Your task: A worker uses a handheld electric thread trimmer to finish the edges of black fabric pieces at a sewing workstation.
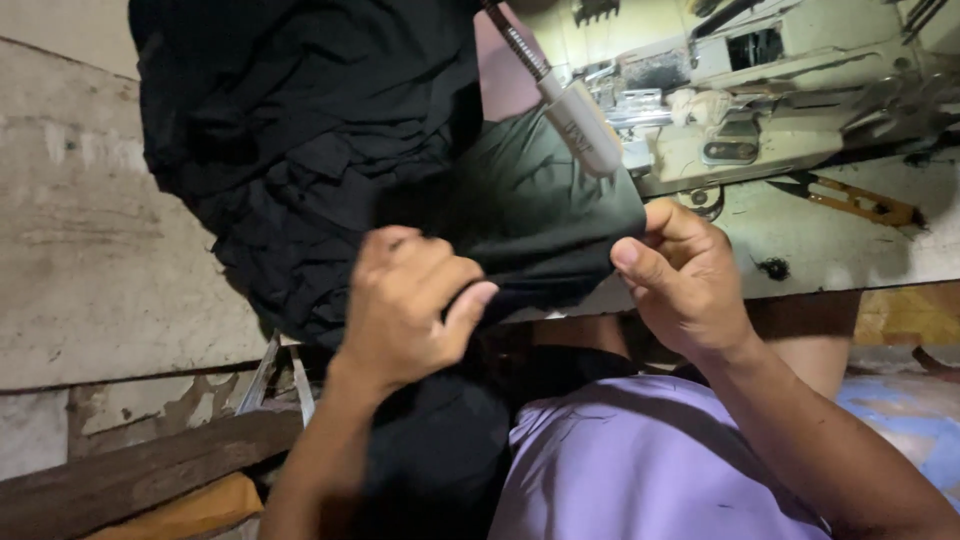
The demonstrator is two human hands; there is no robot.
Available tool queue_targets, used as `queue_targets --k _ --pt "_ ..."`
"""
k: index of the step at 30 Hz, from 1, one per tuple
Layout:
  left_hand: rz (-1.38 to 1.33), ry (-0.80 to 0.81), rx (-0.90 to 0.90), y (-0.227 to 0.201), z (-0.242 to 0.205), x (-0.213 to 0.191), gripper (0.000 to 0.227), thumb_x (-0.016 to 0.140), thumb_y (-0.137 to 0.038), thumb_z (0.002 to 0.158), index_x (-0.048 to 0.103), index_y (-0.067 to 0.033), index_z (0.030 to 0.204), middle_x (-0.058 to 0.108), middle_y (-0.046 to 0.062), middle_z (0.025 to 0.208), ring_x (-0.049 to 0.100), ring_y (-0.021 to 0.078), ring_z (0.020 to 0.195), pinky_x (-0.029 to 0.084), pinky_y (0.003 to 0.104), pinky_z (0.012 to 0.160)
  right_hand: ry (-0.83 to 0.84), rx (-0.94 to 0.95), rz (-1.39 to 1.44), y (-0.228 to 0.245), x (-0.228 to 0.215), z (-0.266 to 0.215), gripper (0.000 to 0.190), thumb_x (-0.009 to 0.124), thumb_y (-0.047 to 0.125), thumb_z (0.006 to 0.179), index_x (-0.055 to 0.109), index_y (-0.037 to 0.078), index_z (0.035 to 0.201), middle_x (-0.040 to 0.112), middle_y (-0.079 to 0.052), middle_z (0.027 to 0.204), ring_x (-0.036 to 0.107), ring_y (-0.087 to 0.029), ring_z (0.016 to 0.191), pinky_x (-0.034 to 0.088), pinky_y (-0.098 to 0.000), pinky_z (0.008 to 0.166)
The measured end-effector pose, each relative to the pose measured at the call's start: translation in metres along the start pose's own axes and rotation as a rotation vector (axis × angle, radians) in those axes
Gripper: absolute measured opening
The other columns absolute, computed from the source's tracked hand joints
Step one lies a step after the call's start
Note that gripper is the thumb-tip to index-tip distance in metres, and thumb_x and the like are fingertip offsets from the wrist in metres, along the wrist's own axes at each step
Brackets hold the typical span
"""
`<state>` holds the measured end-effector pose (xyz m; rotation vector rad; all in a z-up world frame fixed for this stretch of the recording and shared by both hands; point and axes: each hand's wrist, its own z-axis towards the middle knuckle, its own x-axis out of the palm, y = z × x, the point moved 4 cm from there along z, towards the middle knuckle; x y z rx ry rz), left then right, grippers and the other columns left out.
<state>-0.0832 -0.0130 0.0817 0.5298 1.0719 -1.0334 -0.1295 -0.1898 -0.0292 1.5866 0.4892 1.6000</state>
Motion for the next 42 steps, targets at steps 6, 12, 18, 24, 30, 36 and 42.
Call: queue_targets --k 6,12,18,24,30,36,42 --pt "-0.042 -0.099 -0.025 0.001 -0.004 -0.032 0.017 0.054 -0.019 0.082 0.056 -0.0118 0.067 0.050 0.002 0.059 0.054 0.0212 0.059 0.038 0.037 0.083 0.025 0.001 -0.002 0.018 0.025 0.010 0.006 0.051 0.001 0.082 0.050 -0.004 0.086 0.052 -0.008 0.066 0.046 -0.003 0.053 0.039 -0.0123 0.048" --pt "-0.422 -0.097 -0.033 -0.011 0.000 -0.040 0.019 0.046 -0.013 0.085 0.051 0.0015 0.074 0.054 0.010 0.072 0.053 0.0246 0.069 0.047 0.039 0.076 -0.069 0.140 0.091 0.017 0.020 0.006 0.015 0.056 0.006 0.078 0.051 -0.001 0.090 0.060 -0.014 0.083 0.060 -0.021 0.075 0.049 -0.0244 0.064" --pt "-0.275 -0.136 -0.055 -0.007 0.008 -0.030 0.015 0.044 -0.007 0.086 0.053 -0.0041 0.073 0.047 0.006 0.068 0.043 0.0202 0.060 0.036 0.031 0.060 -0.095 0.160 0.115 0.012 0.016 0.002 0.013 0.056 0.007 0.080 0.050 0.000 0.089 0.059 -0.012 0.078 0.058 -0.018 0.068 0.046 -0.0224 0.060" --pt "-0.260 -0.113 -0.063 -0.006 0.012 -0.022 0.009 0.045 -0.001 0.079 0.050 -0.0048 0.074 0.046 0.008 0.072 0.043 0.0239 0.063 0.034 0.035 0.062 -0.078 0.154 0.201 0.014 0.016 0.003 0.011 0.053 0.009 0.082 0.050 -0.001 0.086 0.060 -0.015 0.081 0.060 -0.021 0.073 0.050 -0.0279 0.070" --pt "-0.755 0.223 0.030 -0.020 0.011 -0.013 0.016 0.042 -0.014 0.086 0.049 -0.0065 0.074 0.050 0.005 0.070 0.049 0.0209 0.063 0.035 0.030 0.062 -0.106 0.219 0.225 0.009 0.006 -0.003 0.013 0.051 0.013 0.077 0.048 0.003 0.084 0.043 0.000 0.051 0.041 -0.009 0.045 0.032 -0.0169 0.045" --pt "-0.430 0.102 0.050 -0.026 0.010 -0.005 0.008 0.050 -0.006 0.082 0.049 -0.0061 0.074 0.049 0.005 0.070 0.046 0.0221 0.061 0.035 0.033 0.061 -0.165 0.191 0.266 0.006 0.001 -0.008 0.006 0.050 0.006 0.080 0.049 0.003 0.075 0.057 -0.009 0.074 0.058 -0.018 0.071 0.050 -0.0261 0.068" --pt "-0.257 -0.159 0.048 -0.039 0.008 -0.004 0.009 0.043 0.002 0.074 0.048 -0.0037 0.079 0.042 0.011 0.065 0.040 0.0274 0.056 0.026 0.038 0.052 -0.299 0.209 -0.052 0.003 -0.004 -0.016 0.009 0.055 0.012 0.080 0.051 0.005 0.076 0.047 0.000 0.047 0.045 -0.007 0.040 0.038 -0.0152 0.041"
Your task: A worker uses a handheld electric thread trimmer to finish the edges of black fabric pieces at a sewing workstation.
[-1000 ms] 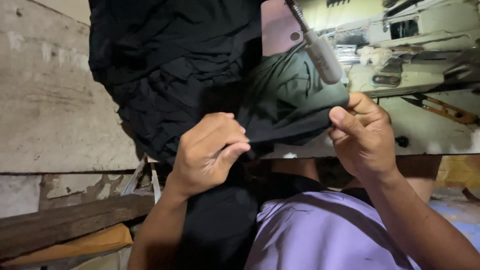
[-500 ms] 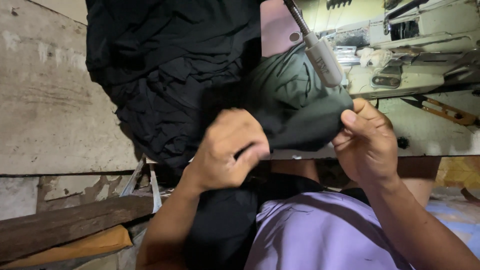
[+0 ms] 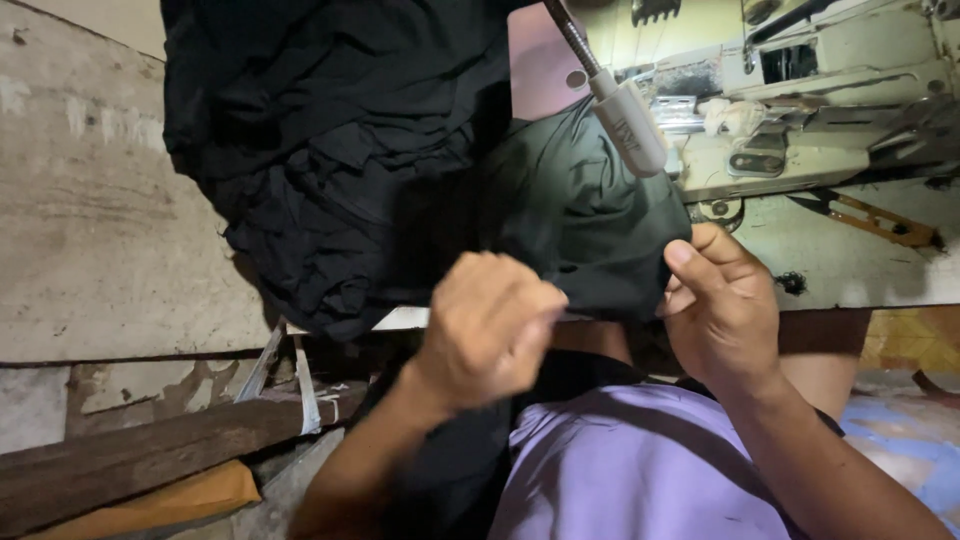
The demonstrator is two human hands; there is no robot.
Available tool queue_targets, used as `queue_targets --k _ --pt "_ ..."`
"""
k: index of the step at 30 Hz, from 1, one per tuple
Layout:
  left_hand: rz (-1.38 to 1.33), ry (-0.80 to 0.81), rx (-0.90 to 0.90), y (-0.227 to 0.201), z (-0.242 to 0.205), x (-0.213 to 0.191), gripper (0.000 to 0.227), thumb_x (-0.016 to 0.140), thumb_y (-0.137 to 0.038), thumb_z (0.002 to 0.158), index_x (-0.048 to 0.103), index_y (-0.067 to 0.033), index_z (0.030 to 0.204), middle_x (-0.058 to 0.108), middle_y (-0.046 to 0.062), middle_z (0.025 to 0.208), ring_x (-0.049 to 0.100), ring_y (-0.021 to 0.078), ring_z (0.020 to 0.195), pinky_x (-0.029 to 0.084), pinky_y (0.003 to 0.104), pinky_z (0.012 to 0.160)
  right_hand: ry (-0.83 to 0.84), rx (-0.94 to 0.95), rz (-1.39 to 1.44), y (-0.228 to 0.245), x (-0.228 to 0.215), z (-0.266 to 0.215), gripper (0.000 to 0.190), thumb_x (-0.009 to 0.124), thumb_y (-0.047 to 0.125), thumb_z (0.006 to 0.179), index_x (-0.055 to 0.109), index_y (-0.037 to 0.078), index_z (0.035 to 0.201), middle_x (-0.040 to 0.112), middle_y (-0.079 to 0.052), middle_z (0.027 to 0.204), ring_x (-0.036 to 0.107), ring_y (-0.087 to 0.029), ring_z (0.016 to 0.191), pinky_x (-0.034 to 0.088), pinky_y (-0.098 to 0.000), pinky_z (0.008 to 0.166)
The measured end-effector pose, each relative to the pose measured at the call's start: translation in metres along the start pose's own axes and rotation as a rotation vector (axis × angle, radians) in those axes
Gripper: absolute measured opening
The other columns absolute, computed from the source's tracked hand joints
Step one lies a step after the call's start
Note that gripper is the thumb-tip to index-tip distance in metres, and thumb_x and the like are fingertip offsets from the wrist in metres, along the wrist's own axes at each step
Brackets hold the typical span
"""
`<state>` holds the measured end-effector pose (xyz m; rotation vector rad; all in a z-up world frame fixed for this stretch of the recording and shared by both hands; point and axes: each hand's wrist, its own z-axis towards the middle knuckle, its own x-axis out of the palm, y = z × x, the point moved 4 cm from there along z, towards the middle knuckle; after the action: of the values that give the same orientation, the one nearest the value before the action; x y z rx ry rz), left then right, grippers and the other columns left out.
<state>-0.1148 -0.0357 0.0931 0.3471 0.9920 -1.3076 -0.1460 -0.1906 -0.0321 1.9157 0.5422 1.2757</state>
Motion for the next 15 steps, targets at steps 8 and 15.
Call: queue_targets --k 8,15 --pt "0.178 -0.209 -0.111 0.003 -0.025 0.049 0.036 0.049 -0.038 0.078 0.051 -0.0063 0.095 0.053 0.012 0.100 0.052 0.0323 0.099 0.032 0.046 0.088 0.102 -0.091 0.080 -0.019 0.002 -0.008 0.007 0.051 0.005 0.083 0.051 -0.002 0.083 0.052 -0.008 0.059 0.058 -0.014 0.053 0.053 -0.0272 0.049" --pt "-0.062 -0.392 -0.030 0.009 -0.021 0.022 0.012 0.051 -0.007 0.080 0.061 -0.0019 0.082 0.055 0.007 0.066 0.054 0.0237 0.051 0.051 0.036 0.062 0.186 -0.121 0.096 0.005 0.034 -0.017 0.011 0.053 0.004 0.080 0.051 -0.006 0.076 0.054 -0.015 0.054 0.059 -0.019 0.045 0.054 -0.0289 0.038"
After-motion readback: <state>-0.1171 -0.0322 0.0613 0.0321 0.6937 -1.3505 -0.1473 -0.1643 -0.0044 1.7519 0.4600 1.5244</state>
